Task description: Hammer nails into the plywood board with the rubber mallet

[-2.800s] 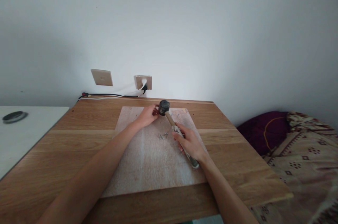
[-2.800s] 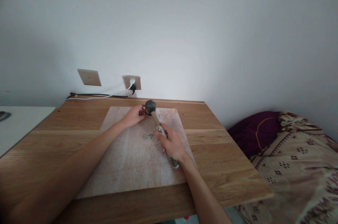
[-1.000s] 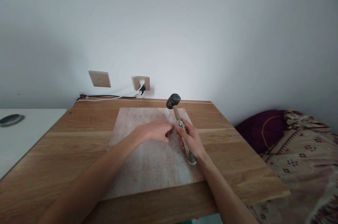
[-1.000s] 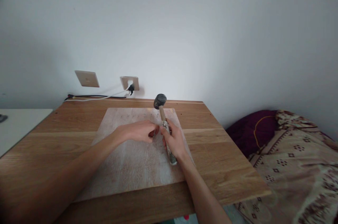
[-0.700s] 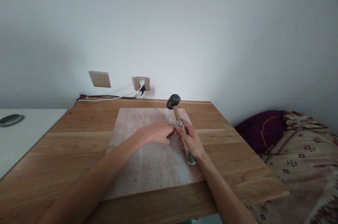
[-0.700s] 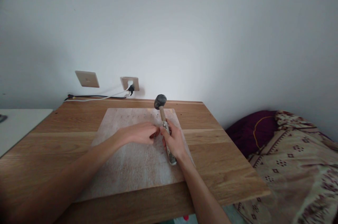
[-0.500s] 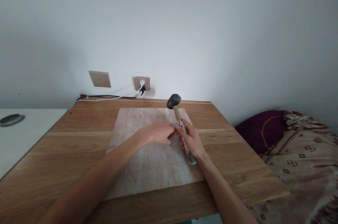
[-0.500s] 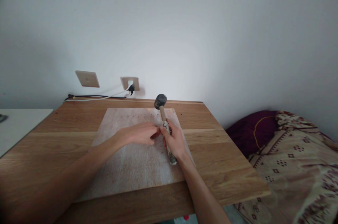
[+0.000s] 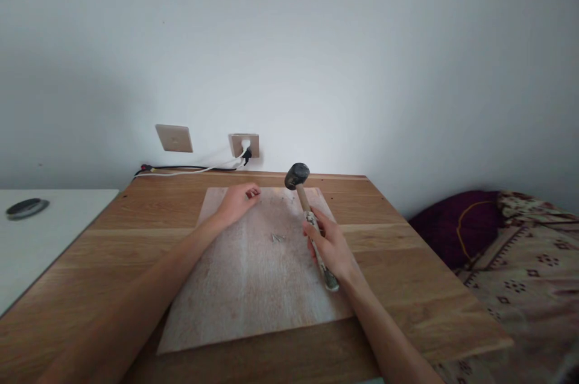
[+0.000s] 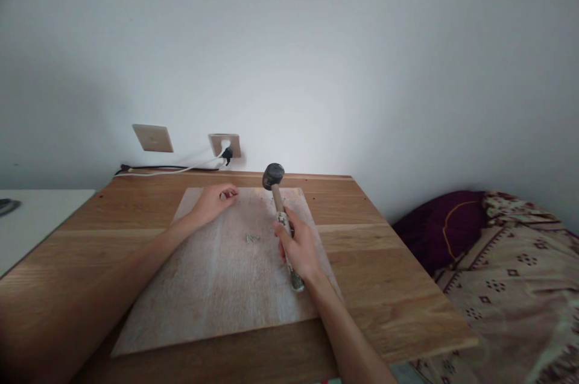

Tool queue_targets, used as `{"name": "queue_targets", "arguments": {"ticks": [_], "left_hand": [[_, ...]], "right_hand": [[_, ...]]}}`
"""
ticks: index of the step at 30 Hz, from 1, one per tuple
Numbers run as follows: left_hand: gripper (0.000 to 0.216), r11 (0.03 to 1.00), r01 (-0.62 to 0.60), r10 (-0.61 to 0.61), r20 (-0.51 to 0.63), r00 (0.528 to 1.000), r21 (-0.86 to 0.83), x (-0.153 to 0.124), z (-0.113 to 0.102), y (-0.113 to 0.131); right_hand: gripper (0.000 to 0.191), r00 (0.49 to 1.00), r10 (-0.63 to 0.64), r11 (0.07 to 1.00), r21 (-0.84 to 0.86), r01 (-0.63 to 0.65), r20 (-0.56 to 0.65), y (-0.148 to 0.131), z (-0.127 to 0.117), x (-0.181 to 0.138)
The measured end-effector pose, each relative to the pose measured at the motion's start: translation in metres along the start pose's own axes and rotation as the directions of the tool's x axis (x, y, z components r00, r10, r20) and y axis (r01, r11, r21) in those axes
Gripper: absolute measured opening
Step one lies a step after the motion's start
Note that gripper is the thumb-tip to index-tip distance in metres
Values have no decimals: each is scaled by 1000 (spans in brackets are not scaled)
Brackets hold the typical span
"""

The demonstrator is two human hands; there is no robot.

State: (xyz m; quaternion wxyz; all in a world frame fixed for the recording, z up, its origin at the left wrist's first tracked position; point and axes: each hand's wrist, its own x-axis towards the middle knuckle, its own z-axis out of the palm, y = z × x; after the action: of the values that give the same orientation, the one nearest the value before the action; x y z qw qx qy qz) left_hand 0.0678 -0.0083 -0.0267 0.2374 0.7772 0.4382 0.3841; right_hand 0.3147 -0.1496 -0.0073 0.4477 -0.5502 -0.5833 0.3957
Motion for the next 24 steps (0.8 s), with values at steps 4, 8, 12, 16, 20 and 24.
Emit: {"name": "queue_targets", "arguments": {"ticks": [4,8,12,16,20,24], "left_hand": [[7,999,-11,13,74,997,-33,-4,8,-10],[6,999,-16,21,93,995,-51,-3,9,-10],[5,997,-1,9,109,994,-72,-1,9,-10],[6,998,18,-11,98,995,-67,1,9,-9],[18,996,54,-48,75,996,-74,4,11,-9],[22,994,51,-43,81,996,-98,4,16,-11]], "right_hand": [[52,1000,-19,999,-30,19,13,6,2,1],[51,1000,-10,1000,-16,10,24,10,8,1],[48,997,8,1000,19,-10,79,4,16,0],[49,988,43,998,30,-48,152,-1,24,-2],[48,984,50,998,20,-54,170,3,29,-1],[46,984,51,998,17,-55,168,8,30,0]]}}
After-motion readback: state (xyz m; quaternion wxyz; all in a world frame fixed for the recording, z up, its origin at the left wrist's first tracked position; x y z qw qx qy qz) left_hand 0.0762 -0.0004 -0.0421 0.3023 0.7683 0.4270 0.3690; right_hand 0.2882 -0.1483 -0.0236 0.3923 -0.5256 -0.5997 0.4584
